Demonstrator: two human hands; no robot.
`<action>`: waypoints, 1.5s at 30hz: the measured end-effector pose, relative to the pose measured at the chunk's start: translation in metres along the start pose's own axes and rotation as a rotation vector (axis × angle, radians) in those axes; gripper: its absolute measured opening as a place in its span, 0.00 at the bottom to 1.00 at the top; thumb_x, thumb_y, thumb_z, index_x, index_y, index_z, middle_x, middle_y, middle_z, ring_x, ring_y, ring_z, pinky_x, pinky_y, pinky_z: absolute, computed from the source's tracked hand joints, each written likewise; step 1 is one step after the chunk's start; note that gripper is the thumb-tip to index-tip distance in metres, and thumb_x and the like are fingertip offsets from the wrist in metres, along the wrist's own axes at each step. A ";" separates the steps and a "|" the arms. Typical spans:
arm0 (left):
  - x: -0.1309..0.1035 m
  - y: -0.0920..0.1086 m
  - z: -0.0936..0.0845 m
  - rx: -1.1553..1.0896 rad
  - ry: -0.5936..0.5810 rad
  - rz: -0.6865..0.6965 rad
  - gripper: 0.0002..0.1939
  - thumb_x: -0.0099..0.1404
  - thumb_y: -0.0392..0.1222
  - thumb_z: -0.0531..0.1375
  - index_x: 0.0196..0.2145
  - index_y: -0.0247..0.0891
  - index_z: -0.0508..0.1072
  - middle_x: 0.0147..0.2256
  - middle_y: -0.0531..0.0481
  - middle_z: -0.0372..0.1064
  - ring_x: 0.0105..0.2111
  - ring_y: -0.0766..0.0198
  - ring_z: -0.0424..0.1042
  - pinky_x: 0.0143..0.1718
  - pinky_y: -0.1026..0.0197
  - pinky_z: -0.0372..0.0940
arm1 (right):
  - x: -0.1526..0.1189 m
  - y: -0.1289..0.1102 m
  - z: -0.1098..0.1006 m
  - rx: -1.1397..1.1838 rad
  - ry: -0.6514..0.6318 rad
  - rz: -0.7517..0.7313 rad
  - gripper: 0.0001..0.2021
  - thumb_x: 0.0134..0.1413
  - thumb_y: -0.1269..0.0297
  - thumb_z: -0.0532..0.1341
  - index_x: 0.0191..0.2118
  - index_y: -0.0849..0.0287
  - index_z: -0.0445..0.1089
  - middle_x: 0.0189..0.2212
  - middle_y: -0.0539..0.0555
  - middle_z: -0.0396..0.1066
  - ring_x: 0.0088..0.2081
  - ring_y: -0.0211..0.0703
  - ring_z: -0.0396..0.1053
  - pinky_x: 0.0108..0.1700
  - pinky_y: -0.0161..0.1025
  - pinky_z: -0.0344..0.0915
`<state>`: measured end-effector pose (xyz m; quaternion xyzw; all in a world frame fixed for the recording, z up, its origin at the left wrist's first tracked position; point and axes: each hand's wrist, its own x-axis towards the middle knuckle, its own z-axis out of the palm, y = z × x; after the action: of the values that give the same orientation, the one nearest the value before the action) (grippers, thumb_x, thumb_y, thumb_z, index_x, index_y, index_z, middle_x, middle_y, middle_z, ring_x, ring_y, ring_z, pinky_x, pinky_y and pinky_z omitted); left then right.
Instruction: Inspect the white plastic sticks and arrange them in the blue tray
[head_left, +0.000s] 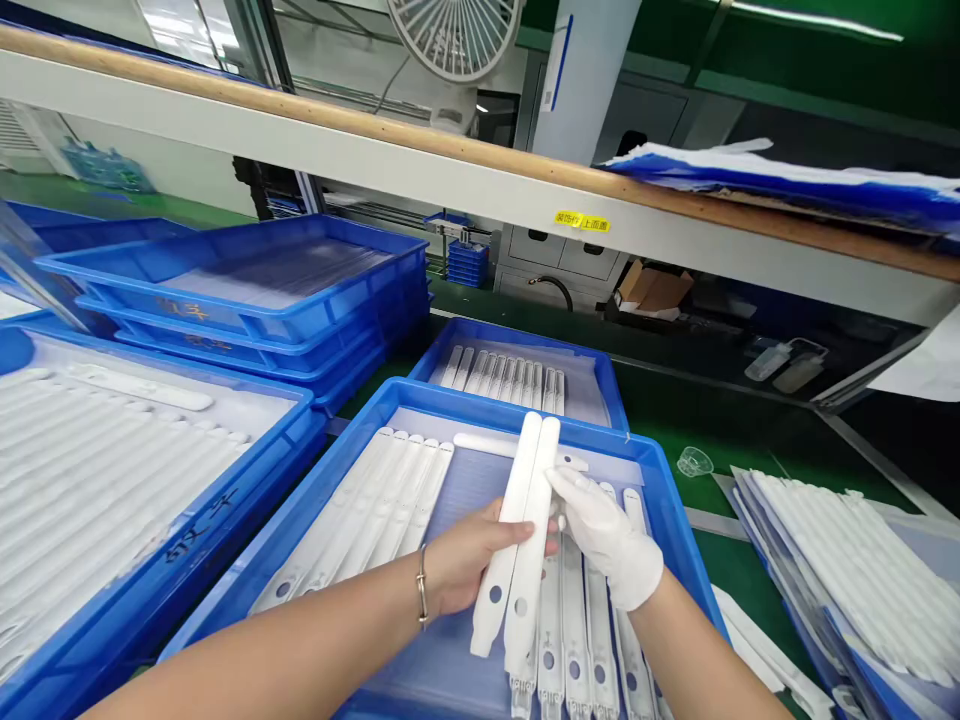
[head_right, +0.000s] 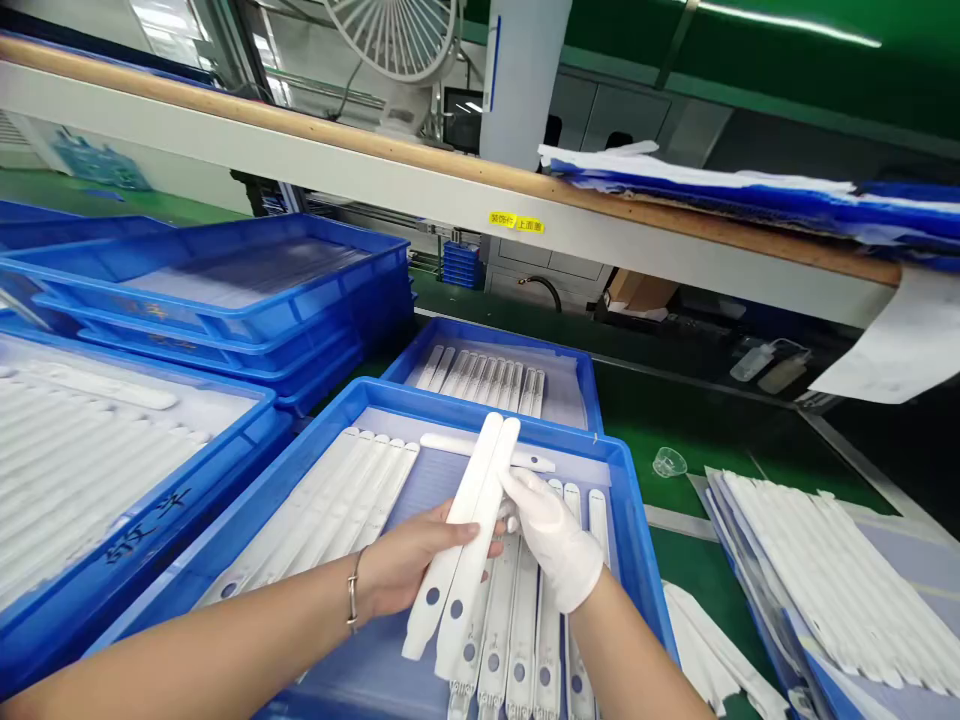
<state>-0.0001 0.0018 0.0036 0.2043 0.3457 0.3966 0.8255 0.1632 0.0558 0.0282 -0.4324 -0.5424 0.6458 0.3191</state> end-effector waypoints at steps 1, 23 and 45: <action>0.000 0.000 0.001 -0.006 0.012 -0.002 0.23 0.57 0.38 0.67 0.49 0.38 0.66 0.52 0.38 0.68 0.49 0.49 0.70 0.40 0.55 0.69 | 0.001 0.002 0.001 0.045 -0.055 0.002 0.17 0.56 0.47 0.58 0.36 0.55 0.75 0.19 0.51 0.67 0.22 0.43 0.64 0.25 0.40 0.63; 0.005 0.002 -0.012 0.130 -0.137 0.117 0.23 0.55 0.36 0.68 0.48 0.36 0.69 0.52 0.38 0.68 0.53 0.47 0.67 0.54 0.47 0.60 | -0.002 -0.004 0.000 -0.023 -0.072 -0.225 0.15 0.56 0.51 0.60 0.43 0.54 0.72 0.22 0.48 0.67 0.26 0.42 0.66 0.35 0.41 0.67; -0.007 -0.005 0.000 0.293 -0.238 -0.113 0.26 0.53 0.39 0.69 0.47 0.38 0.66 0.46 0.43 0.69 0.45 0.51 0.72 0.41 0.53 0.66 | -0.012 -0.020 -0.023 -0.050 0.428 -0.227 0.21 0.53 0.51 0.64 0.50 0.52 0.65 0.40 0.51 0.71 0.39 0.46 0.71 0.41 0.42 0.68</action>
<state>-0.0003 -0.0072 0.0035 0.3482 0.3106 0.2678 0.8430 0.1878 0.0586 0.0495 -0.5033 -0.5234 0.4858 0.4866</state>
